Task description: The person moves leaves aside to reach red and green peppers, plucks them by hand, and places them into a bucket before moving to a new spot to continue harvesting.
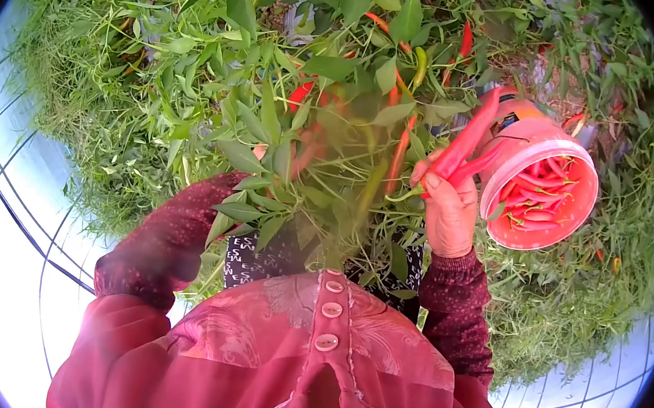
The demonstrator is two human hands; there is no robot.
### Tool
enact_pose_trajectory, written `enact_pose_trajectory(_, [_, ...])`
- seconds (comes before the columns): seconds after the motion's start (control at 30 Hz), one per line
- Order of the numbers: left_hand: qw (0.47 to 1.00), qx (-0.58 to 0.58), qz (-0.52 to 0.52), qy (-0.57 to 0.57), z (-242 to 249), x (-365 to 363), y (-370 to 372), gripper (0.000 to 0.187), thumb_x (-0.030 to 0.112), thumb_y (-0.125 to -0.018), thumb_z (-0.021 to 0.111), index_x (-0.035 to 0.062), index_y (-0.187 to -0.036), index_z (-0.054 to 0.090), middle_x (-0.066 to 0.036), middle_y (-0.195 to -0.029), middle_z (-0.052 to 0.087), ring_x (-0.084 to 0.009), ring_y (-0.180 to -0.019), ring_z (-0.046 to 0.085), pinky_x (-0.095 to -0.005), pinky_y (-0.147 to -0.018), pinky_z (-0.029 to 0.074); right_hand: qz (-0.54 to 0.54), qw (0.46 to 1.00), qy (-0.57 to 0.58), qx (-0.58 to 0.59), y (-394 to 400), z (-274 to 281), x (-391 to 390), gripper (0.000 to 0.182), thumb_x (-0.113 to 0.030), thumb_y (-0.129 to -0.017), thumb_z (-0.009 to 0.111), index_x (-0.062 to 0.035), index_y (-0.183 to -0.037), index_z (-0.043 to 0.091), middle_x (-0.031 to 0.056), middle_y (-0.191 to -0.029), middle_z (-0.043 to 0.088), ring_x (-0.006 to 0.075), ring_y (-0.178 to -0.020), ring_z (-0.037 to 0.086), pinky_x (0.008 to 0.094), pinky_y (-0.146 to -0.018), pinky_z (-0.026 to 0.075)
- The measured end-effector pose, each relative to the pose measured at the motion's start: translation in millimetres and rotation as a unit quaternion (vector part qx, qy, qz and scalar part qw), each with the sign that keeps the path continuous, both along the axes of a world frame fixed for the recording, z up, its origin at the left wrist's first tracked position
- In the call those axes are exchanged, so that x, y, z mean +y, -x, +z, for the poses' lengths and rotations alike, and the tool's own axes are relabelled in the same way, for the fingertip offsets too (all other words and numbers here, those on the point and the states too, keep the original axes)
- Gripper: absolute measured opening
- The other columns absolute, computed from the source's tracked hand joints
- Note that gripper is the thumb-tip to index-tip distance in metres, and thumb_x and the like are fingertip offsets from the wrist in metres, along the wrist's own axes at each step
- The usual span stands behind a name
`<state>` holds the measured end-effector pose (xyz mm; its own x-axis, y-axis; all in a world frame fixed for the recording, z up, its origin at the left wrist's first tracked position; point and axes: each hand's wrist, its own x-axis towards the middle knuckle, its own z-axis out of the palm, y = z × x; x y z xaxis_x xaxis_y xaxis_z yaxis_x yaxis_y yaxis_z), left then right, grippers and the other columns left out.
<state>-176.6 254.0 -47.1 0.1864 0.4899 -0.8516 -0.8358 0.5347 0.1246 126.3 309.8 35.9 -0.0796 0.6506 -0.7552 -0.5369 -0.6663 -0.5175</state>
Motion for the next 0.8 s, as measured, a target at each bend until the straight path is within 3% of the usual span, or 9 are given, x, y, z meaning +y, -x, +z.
enact_pose_trajectory(0.07, [0.996, -0.006, 0.019, 0.087, -9, -2, 3, 0.036, 0.021, -0.089, 0.048, 0.0, -0.118, 0.045, -0.017, -0.119, 0.047, -0.0321, -0.117, 0.04, -0.0424, -0.099, 0.039, 0.02, 0.999, -0.035, 0.024, 11, -17, 18, 0.025, -0.006, -0.08, 0.057, -0.0059, -0.105, 0.053, 0.0053, -0.088, 0.061, 0.0119, -0.08, 0.058, 0.022, -0.06, 0.044])
enact_pose_trajectory(0.13, [0.976, -0.182, 0.037, -0.116, 25, 14, -32, 0.037, 0.022, -0.083, 0.058, 0.0019, -0.113, 0.05, -0.013, -0.112, 0.051, -0.0288, -0.108, 0.046, -0.0382, -0.094, 0.042, 0.063, 0.996, 0.035, 0.055, 35, -24, 38, 0.023, -0.006, -0.081, 0.054, -0.0034, -0.104, 0.053, 0.0061, -0.089, 0.062, 0.0132, -0.079, 0.059, 0.0235, -0.062, 0.045])
enact_pose_trajectory(0.17, [0.927, -0.232, 0.286, 0.07, 23, 14, -35, 0.039, 0.023, -0.078, 0.065, 0.0041, -0.11, 0.053, -0.008, -0.103, 0.053, -0.0249, -0.1, 0.049, -0.0376, -0.089, 0.043, 0.06, 0.996, 0.032, 0.058, 46, -27, 43, 0.023, -0.006, -0.081, 0.054, -0.0034, -0.104, 0.053, 0.0061, -0.089, 0.062, 0.0132, -0.079, 0.059, 0.0235, -0.062, 0.045])
enact_pose_trajectory(0.2, [0.928, -0.23, 0.285, 0.067, 22, 16, -33, 0.039, 0.023, -0.078, 0.065, 0.0041, -0.11, 0.053, -0.008, -0.103, 0.053, -0.0249, -0.1, 0.049, -0.0376, -0.089, 0.043, 0.077, 0.992, 0.027, 0.099, 57, -29, 48, 0.022, -0.005, -0.081, 0.053, -0.0027, -0.103, 0.053, 0.0067, -0.09, 0.062, 0.0136, -0.078, 0.06, 0.0241, -0.063, 0.046])
enact_pose_trajectory(0.27, [0.995, 0.004, -0.099, -0.004, 40, 35, -38, 0.04, 0.023, -0.078, 0.064, 0.0058, -0.112, 0.053, -0.006, -0.1, 0.055, -0.0237, -0.1, 0.048, -0.0379, -0.091, 0.042, 0.096, 0.985, 0.025, 0.141, 75, -29, 54, 0.022, -0.005, -0.081, 0.052, -0.002, -0.102, 0.054, 0.0073, -0.091, 0.062, 0.014, -0.078, 0.06, 0.0248, -0.064, 0.047])
enact_pose_trajectory(0.3, [0.966, -0.083, -0.107, -0.219, 14, 25, -31, 0.048, 0.023, -0.079, 0.063, 0.005, -0.12, 0.048, -0.011, -0.115, 0.051, -0.0261, -0.113, 0.043, -0.0388, -0.098, 0.038, 0.171, 0.975, 0.018, 0.141, 80, -28, 57, 0.022, -0.004, -0.08, 0.052, -0.0023, -0.101, 0.054, 0.007, -0.091, 0.062, 0.0141, -0.078, 0.06, 0.0249, -0.065, 0.047])
enact_pose_trajectory(0.6, [0.993, -0.097, -0.016, -0.063, -3, 10, -19, 0.053, 0.021, -0.078, 0.063, 0.0037, -0.124, 0.043, -0.014, -0.125, 0.045, -0.0275, -0.12, 0.039, -0.0399, -0.101, 0.035, 0.237, 0.971, -0.006, -0.015, 120, -94, 39, 0.037, -0.004, -0.075, 0.052, 0.0004, -0.111, 0.051, 0.0101, -0.087, 0.062, 0.017, -0.077, 0.061, 0.0289, -0.069, 0.049])
enact_pose_trajectory(0.63, [0.994, -0.099, -0.011, -0.053, -5, 7, -16, 0.054, 0.021, -0.078, 0.063, 0.0035, -0.125, 0.043, -0.014, -0.126, 0.044, -0.0277, -0.121, 0.038, -0.04, -0.101, 0.034, 0.265, 0.948, -0.085, -0.157, 128, -128, 31, 0.037, -0.006, -0.075, 0.054, 0.0032, -0.111, 0.049, 0.0132, -0.084, 0.061, 0.0221, -0.072, 0.061, 0.0319, -0.065, 0.049])
enact_pose_trajectory(0.8, [0.987, -0.139, -0.008, 0.086, -59, -37, 18, 0.057, 0.02, -0.078, 0.063, 0.0028, -0.127, 0.04, -0.015, -0.131, 0.04, -0.0285, -0.124, 0.036, -0.0406, -0.103, 0.033, 0.278, 0.951, -0.052, -0.121, 126, -97, 33, 0.035, -0.01, -0.077, 0.057, 0.0028, -0.109, 0.05, 0.0124, -0.083, 0.06, 0.0198, -0.071, 0.06, 0.0307, -0.06, 0.048])
